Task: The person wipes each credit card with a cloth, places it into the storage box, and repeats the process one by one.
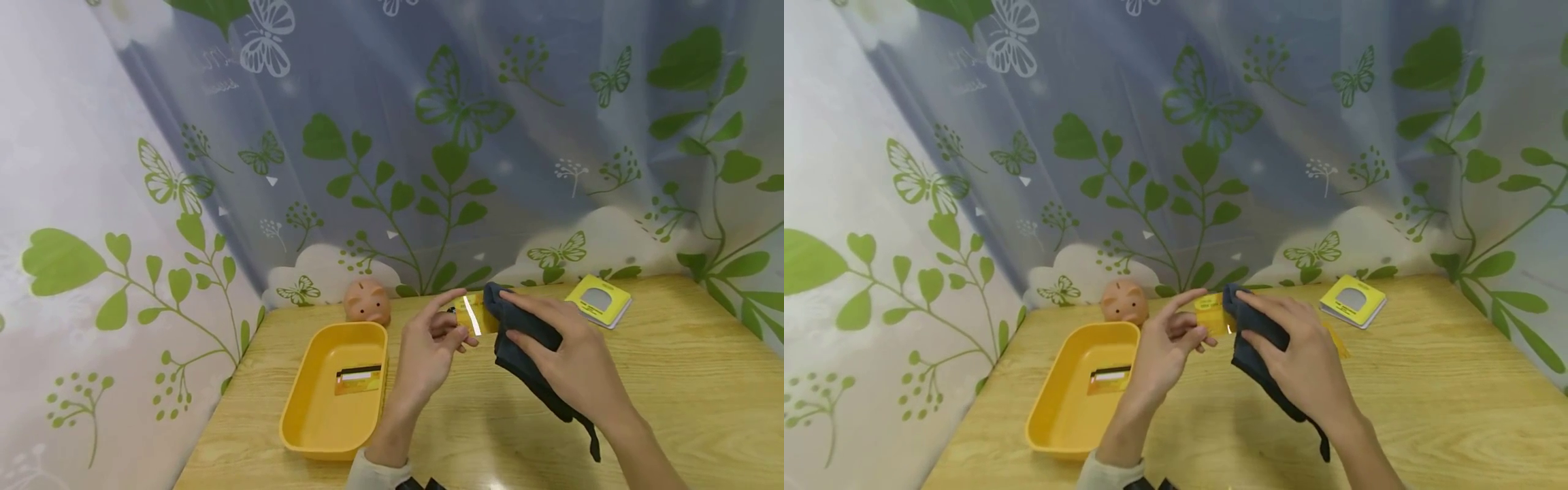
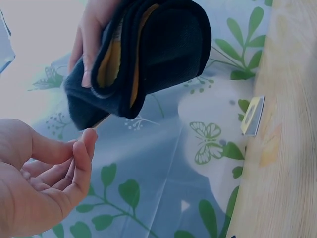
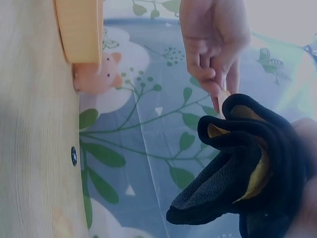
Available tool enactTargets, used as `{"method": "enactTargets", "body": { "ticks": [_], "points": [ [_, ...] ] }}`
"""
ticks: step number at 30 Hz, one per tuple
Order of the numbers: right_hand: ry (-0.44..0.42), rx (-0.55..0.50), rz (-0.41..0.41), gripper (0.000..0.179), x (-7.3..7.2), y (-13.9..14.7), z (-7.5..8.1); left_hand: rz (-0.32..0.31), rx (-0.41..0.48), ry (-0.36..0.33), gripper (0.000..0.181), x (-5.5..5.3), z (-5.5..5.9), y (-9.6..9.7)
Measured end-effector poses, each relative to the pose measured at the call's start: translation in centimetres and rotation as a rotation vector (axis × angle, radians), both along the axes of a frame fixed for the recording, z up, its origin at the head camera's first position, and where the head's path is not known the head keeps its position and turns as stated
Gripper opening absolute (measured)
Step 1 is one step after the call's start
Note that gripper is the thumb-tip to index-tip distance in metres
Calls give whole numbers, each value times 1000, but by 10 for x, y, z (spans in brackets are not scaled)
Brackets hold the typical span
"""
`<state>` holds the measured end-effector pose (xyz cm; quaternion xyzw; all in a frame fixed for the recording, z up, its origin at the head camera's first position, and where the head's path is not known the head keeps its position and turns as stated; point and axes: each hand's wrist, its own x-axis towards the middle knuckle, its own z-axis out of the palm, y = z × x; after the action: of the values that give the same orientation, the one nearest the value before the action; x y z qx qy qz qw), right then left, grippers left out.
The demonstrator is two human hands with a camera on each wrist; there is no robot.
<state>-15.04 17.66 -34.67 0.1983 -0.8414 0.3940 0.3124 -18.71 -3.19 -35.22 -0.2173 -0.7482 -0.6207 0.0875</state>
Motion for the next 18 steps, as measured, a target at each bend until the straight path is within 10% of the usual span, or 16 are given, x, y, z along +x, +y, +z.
{"method": "enactTargets", "body": {
  "ticks": [18],
  "points": [
    [-38,-86,-115,67,-1,30,9,37,77,-119,30,-4,-2,-6]
  ]
}}
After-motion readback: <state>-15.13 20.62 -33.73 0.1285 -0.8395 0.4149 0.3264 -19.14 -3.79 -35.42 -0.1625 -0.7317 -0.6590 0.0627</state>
